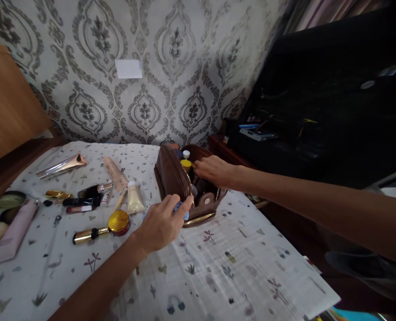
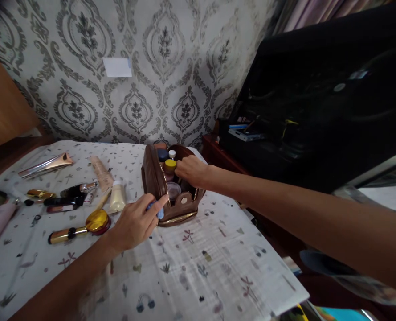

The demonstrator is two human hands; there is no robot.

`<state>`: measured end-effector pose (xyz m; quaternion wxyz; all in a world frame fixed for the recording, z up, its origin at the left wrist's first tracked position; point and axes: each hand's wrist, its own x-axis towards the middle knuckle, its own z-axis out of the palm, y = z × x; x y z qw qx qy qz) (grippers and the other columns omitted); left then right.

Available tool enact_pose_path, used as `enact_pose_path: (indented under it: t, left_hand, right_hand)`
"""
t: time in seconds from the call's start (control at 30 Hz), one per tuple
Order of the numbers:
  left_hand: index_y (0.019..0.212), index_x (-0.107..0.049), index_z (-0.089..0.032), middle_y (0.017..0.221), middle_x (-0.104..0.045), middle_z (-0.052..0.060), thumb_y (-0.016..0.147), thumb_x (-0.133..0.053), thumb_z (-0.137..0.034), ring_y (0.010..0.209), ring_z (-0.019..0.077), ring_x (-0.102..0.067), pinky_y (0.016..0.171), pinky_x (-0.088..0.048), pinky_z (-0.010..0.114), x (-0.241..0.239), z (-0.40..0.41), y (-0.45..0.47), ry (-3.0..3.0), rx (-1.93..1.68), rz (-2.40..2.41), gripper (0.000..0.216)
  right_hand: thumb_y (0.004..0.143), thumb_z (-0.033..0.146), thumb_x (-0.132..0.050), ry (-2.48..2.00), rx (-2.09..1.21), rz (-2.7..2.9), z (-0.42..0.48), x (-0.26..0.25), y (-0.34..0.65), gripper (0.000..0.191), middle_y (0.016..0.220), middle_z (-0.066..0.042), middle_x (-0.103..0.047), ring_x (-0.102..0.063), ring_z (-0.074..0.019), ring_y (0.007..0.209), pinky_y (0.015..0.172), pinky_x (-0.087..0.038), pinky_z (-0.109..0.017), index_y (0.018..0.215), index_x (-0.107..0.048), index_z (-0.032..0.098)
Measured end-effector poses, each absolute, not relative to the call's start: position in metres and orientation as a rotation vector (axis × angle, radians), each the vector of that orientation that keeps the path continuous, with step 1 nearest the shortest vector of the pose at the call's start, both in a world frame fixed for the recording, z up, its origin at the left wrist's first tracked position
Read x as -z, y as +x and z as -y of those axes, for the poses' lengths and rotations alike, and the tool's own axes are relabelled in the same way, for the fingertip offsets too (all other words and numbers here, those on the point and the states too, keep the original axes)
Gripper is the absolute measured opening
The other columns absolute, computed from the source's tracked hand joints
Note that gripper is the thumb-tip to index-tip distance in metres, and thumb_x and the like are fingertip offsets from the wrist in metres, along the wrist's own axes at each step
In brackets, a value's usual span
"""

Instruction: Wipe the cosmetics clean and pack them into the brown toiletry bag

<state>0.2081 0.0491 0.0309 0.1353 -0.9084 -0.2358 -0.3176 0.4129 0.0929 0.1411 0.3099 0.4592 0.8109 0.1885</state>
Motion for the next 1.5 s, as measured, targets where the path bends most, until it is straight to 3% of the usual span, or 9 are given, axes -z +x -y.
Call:
enact_pose_path:
  t: [0.5, 0.7, 1.0, 1.27, 1.4, 1.5]
  left_hand:
    - [0.136, -0.038, -0.015, 0.092, -0.057, 0.005, 0.093, -0.04, -0.011, 0.08, 0.018, -0.063, 0.052, -0.052, 0.025, -0.032, -0.049, 0.208, -2.644, 0.927, 0.681, 0.043]
    - [0.136, -0.039, -0.016, 0.094, -0.058, 0.006, 0.094, -0.041, -0.012, 0.083, 0.0178, -0.063, 0.055, -0.052, 0.024, -0.031, -0.048, 0.208, -2.654, 0.886, 0.703, 0.043]
    - [0.135, -0.038, -0.016, 0.096, -0.059, 0.006, 0.094, -0.04, -0.012, 0.083, 0.0184, -0.063, 0.057, -0.054, 0.026, -0.031, -0.048, 0.207, -2.65, 0.882, 0.698, 0.041]
    - [0.136, -0.037, -0.016, 0.095, -0.059, 0.006, 0.095, -0.038, -0.012, 0.084, 0.0187, -0.063, 0.055, -0.054, 0.025, -0.031, -0.048, 0.208, -2.655, 0.896, 0.704, 0.041]
    - [0.137, -0.036, -0.016, 0.094, -0.059, 0.005, 0.095, -0.039, -0.012, 0.083, 0.0183, -0.064, 0.055, -0.054, 0.026, -0.031, -0.049, 0.207, -2.673, 0.895, 0.694, 0.042]
    - [0.137, -0.036, -0.015, 0.092, -0.058, 0.005, 0.095, -0.038, -0.011, 0.08, 0.0185, -0.063, 0.053, -0.054, 0.026, -0.032, -0.049, 0.207, -2.669, 0.912, 0.675, 0.042]
  right_hand:
    - [0.082, 0.006, -0.06, 1.217, -0.521, -2.159, -0.098, -0.125, 0.429, 0.033, 0.105, -0.017, -0.068, -0.066, -0.0252, 0.09, 0.063, -0.039, -0.032, 0.115, -0.065, 0.009]
    - [0.084, 0.008, -0.058, 1.211, -0.558, -2.159, -0.1, -0.121, 0.43, 0.039, 0.113, -0.018, -0.065, -0.064, -0.0263, 0.096, 0.065, -0.039, -0.033, 0.123, -0.061, 0.009]
    - [0.083, 0.01, -0.058, 1.259, -0.633, -2.253, -0.097, -0.122, 0.427, 0.035, 0.112, -0.016, -0.063, -0.059, -0.0266, 0.099, 0.067, -0.037, -0.033, 0.118, -0.06, 0.011]
    - [0.078, 0.017, -0.065, 1.011, -0.795, -2.365, -0.119, -0.092, 0.433, 0.045, 0.121, -0.017, -0.057, -0.051, -0.0299, 0.107, 0.084, -0.041, -0.038, 0.122, -0.059, 0.011]
    - [0.081, 0.022, -0.065, 0.974, -0.758, -2.397, -0.132, -0.078, 0.446, 0.057, 0.143, -0.023, -0.046, -0.044, -0.0356, 0.129, 0.103, -0.037, -0.045, 0.135, -0.053, 0.009]
    - [0.081, 0.024, -0.066, 1.072, -0.764, -2.399, -0.136, -0.069, 0.457, 0.065, 0.154, -0.022, -0.037, -0.033, -0.0397, 0.141, 0.11, -0.031, -0.052, 0.143, -0.047, 0.015]
